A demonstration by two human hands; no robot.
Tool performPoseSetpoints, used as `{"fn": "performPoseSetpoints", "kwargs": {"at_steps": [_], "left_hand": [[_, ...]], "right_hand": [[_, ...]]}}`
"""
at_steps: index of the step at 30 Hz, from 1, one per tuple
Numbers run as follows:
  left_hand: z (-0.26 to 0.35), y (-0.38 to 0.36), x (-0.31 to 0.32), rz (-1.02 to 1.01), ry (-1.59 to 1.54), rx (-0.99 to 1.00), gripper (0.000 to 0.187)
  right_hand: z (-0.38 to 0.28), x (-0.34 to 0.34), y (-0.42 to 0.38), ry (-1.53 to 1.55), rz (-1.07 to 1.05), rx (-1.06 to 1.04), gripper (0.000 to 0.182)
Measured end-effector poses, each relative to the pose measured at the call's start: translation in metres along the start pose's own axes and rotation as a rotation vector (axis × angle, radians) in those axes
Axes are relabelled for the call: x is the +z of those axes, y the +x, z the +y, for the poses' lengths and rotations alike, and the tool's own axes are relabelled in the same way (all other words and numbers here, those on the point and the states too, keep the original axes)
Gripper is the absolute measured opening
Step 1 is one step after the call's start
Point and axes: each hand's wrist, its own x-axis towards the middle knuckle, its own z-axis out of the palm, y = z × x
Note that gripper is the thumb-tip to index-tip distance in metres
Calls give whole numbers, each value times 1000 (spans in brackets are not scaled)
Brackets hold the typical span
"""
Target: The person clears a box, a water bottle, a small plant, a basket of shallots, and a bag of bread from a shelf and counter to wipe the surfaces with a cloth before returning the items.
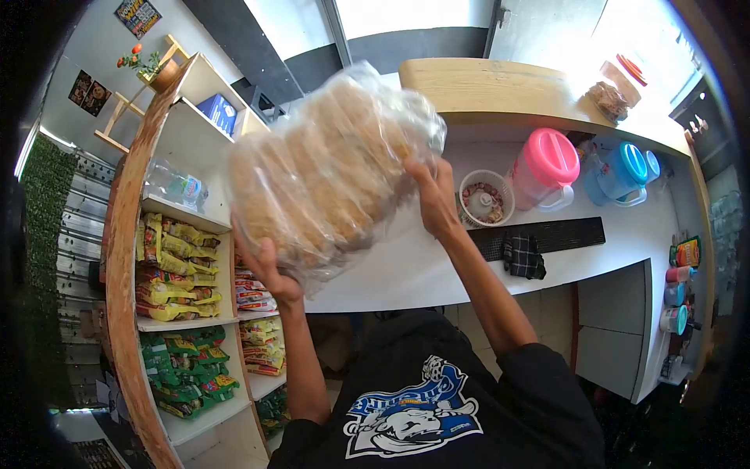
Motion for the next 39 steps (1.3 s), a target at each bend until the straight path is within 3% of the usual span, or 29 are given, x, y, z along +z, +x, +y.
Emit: {"fn": "performPoseSetpoints", "kwargs": {"at_steps": [7,11,20,25,27,30,31,36,39], "left_hand": [[-94,-57,-21,-138,34,-180,72],[-145,-85,-37,-171,57,-215,73],[-214,-132,-59,-182,187,-251,71],[-213,-139,-58,-215,318,-265,70],[-217,-145,-60,-233,324,-287,71],[-227,-156,-67,-190,79,-562,71],[-226,-158,-68,-195,77,-551,71],[-207,-152,-61,-183,200,-492,72],[-192,-155,-63,-122,243,-663,66]], "right_hand": [[89,-39,-55,-169,158,196,28],[149,-55,-77,-138,150,245,25],[203,-71,-106,-272,34,396,31],[204,-66,-113,-323,-12,326,43],[204,-70,-119,-305,31,393,51],[208,-83,-117,-298,-36,484,61],[211,-88,-117,-298,-81,513,65],[209,-98,-116,-336,-103,525,65],[199,-100,-117,-349,-92,462,61]]}}
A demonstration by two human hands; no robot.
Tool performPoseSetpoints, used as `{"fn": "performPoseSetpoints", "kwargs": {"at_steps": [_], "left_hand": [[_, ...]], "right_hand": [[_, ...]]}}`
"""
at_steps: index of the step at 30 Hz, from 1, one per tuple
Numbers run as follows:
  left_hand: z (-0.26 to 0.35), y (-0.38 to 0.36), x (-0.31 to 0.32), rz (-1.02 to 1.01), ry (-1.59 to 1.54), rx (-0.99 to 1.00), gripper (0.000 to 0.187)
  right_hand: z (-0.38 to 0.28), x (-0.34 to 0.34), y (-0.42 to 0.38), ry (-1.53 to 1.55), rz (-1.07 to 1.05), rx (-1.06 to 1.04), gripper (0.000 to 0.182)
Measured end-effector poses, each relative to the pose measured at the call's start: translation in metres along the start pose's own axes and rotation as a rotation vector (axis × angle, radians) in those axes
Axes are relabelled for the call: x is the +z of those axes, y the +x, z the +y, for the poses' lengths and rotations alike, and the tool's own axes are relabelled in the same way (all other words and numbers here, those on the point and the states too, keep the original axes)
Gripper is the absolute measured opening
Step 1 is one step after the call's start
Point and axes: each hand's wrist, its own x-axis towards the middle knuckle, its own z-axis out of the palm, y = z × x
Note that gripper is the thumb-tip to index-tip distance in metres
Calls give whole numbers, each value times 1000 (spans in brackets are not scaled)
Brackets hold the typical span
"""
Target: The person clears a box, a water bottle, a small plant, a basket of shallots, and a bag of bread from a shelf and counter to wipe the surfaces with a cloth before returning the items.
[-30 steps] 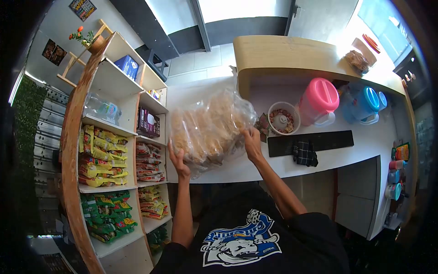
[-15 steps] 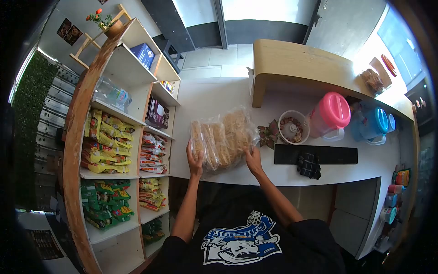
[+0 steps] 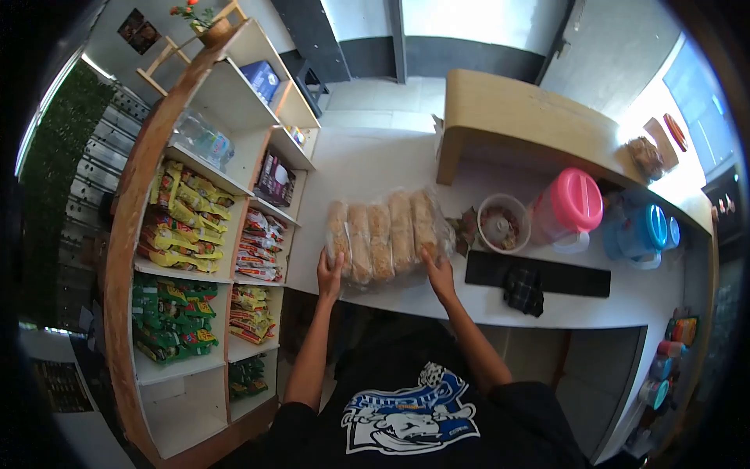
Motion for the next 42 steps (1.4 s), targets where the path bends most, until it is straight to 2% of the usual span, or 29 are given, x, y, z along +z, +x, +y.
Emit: {"fn": "performPoseSetpoints", "kwargs": {"at_steps": [3,4,5,7,10,11,14,16,18,19,22,26,27,30,33,36,39,42], "left_hand": [[-15,1,-15,141,11,232,50],[-1,8,-21,148,62,303,45],[24,6,-30,156,116,369,41],[87,3,-40,225,194,531,29],[192,12,-57,269,323,783,25],[226,17,-61,310,371,879,22],[322,38,-70,379,489,1093,16],[378,58,-75,383,466,1123,17],[418,91,-86,342,426,1052,22],[433,112,-94,334,409,956,23],[462,172,-128,360,469,754,29],[464,270,-177,362,562,603,38],[464,282,-184,385,632,589,42],[472,326,-199,264,902,437,34],[487,333,-195,234,980,351,46],[484,362,-199,138,868,311,46],[474,402,-202,91,858,370,47],[462,436,-201,123,806,503,40]], "right_hand": [[-1,-8,-12,-16,51,-48,50],[-36,-7,-33,-109,138,15,55],[-33,-7,-40,-209,220,-161,52],[-46,-5,-53,-297,305,-160,56],[-97,13,-63,-302,324,-296,60],[-112,18,-58,-364,293,-423,62],[-177,39,-40,-201,88,-524,61],[-231,55,-25,-168,-45,-629,55],[-280,74,-3,-135,-167,-733,50],[-302,85,9,-87,-231,-778,48],[-366,117,46,-161,-256,-969,47],[-437,166,111,-202,-309,-957,53],[-453,180,127,-210,-302,-942,59],[-494,220,169,-222,-283,-862,69],[-522,258,213,-348,-219,-871,81],[-529,293,260,-403,-172,-939,85],[-532,327,288,-457,-137,-955,89],[-543,352,301,-552,-135,-959,88]]}}
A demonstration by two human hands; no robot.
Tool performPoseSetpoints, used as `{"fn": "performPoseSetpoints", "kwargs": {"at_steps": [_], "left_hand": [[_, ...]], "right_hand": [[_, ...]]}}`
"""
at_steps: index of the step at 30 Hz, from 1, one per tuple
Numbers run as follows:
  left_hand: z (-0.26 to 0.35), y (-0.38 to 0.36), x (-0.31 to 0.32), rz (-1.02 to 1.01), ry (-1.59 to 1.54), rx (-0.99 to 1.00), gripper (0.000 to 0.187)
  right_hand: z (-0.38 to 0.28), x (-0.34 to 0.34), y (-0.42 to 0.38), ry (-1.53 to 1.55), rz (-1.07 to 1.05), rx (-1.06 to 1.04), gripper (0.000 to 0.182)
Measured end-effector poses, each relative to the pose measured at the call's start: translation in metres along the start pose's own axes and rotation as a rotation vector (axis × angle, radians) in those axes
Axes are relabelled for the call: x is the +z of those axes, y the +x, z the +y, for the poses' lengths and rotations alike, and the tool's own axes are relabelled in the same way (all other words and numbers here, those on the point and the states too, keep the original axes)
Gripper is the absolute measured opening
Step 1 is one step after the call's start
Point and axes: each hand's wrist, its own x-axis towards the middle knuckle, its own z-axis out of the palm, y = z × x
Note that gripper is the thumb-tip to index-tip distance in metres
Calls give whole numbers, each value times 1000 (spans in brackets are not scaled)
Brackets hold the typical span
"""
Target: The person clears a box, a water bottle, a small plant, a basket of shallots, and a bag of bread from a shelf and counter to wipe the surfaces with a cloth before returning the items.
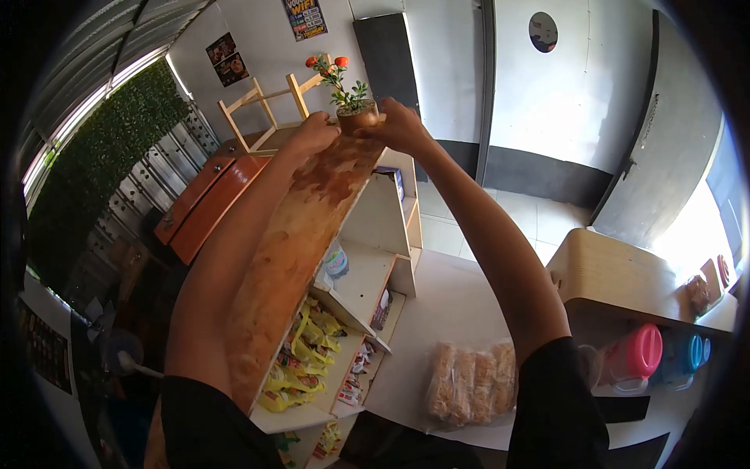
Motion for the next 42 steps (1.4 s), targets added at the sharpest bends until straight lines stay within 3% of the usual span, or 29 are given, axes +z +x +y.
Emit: {"fn": "performPoseSetpoints", "kwargs": {"at_steps": [4,8,20,26,30,35,38,39,42], "left_hand": [[1,15,10,-102,-224,-36,35],[-9,30,23,-127,-329,-24,33],[10,12,22,-61,-403,-4,31],[65,-22,-11,-233,-554,136,31],[115,-48,-16,-242,-432,132,38],[168,-86,8,-285,-514,241,56],[191,-123,44,-87,-522,243,56],[199,-140,51,-117,-568,290,68],[225,-214,84,-97,-730,205,72]], "right_hand": [[6,23,28,-4,45,-21,82],[10,40,39,9,30,86,76],[7,37,26,22,212,75,69],[-11,-14,-3,29,262,-5,70],[-15,-63,-30,34,251,-61,73],[-6,-130,-87,0,244,-42,78],[0,-162,-140,34,250,-18,79],[-5,-173,-165,32,247,32,79],[9,-196,-238,52,234,-22,80]]}}
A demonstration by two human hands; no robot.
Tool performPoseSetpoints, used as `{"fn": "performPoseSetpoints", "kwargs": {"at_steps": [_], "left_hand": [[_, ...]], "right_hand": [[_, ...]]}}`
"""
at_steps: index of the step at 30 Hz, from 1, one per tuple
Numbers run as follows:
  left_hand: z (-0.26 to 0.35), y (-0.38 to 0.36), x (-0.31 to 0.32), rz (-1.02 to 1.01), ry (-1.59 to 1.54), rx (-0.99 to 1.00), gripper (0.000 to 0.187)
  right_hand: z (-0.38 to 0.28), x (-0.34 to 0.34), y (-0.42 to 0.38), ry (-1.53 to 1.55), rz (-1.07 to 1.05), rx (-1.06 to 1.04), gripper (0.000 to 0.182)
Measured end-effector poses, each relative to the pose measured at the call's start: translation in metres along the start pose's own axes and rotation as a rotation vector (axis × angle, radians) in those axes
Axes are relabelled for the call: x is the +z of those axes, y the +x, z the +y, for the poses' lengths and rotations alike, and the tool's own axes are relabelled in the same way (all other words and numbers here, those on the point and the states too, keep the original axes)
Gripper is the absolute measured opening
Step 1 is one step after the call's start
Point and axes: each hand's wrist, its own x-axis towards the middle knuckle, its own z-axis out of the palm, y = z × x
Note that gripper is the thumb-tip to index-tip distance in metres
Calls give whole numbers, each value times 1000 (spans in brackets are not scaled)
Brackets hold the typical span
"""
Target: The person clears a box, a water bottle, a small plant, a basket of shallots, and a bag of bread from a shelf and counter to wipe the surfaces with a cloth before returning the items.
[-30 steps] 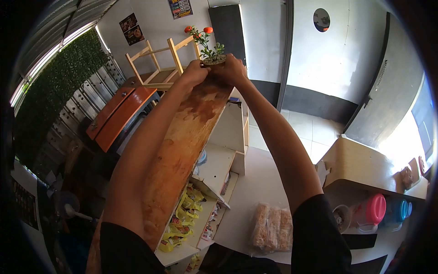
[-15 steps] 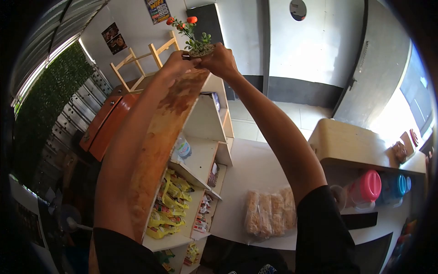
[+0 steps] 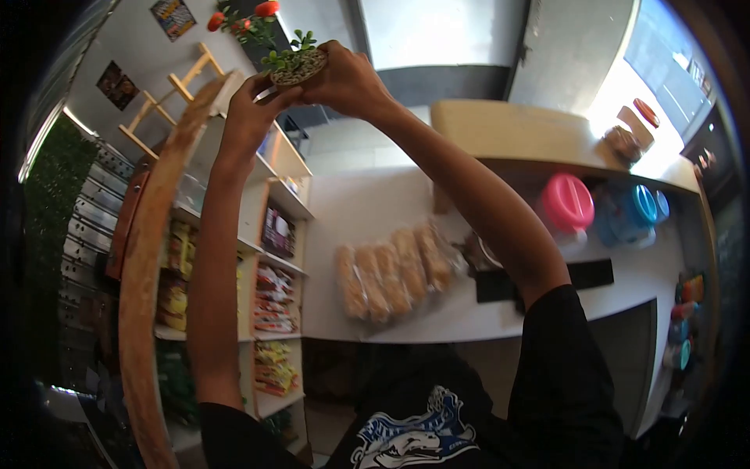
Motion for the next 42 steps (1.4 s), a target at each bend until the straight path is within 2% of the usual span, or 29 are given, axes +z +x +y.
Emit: {"fn": "performPoseSetpoints", "kwargs": {"at_steps": [4,6,9,12,18,19,23,26,29,35,38,41,42], "left_hand": [[8,-107,72,10,-57,-8,66],[-5,-164,108,47,-132,-38,63],[-23,-250,156,-33,-79,-183,63],[-43,-327,199,-110,-28,-260,58],[-105,-414,267,-281,-183,-422,56],[-122,-422,274,-365,-133,-430,65],[-165,-439,299,-381,-64,-435,61],[-189,-450,307,-443,98,-384,63],[-190,-451,310,-406,72,-466,62],[-192,-454,309,-399,130,-477,67],[-201,-462,308,-424,95,-527,69],[-185,-461,303,-399,91,-586,68],[-184,-463,302,-384,71,-573,69]], "right_hand": [[-1,-49,-115,48,-31,-4,73],[-5,-70,-180,-39,-88,100,75],[6,-85,-282,-78,-87,192,80],[14,-99,-376,-12,-143,417,83],[59,-98,-504,-21,-226,664,82],[68,-96,-516,-18,-247,707,82],[101,-82,-550,-57,-272,752,82],[122,-73,-567,-15,-257,734,83],[124,-70,-567,-26,-257,751,84],[124,-73,-570,-132,-262,622,83],[123,-78,-576,-79,-229,609,75],[123,-97,-583,-133,-164,632,72],[124,-109,-586,-266,-160,617,71]]}}
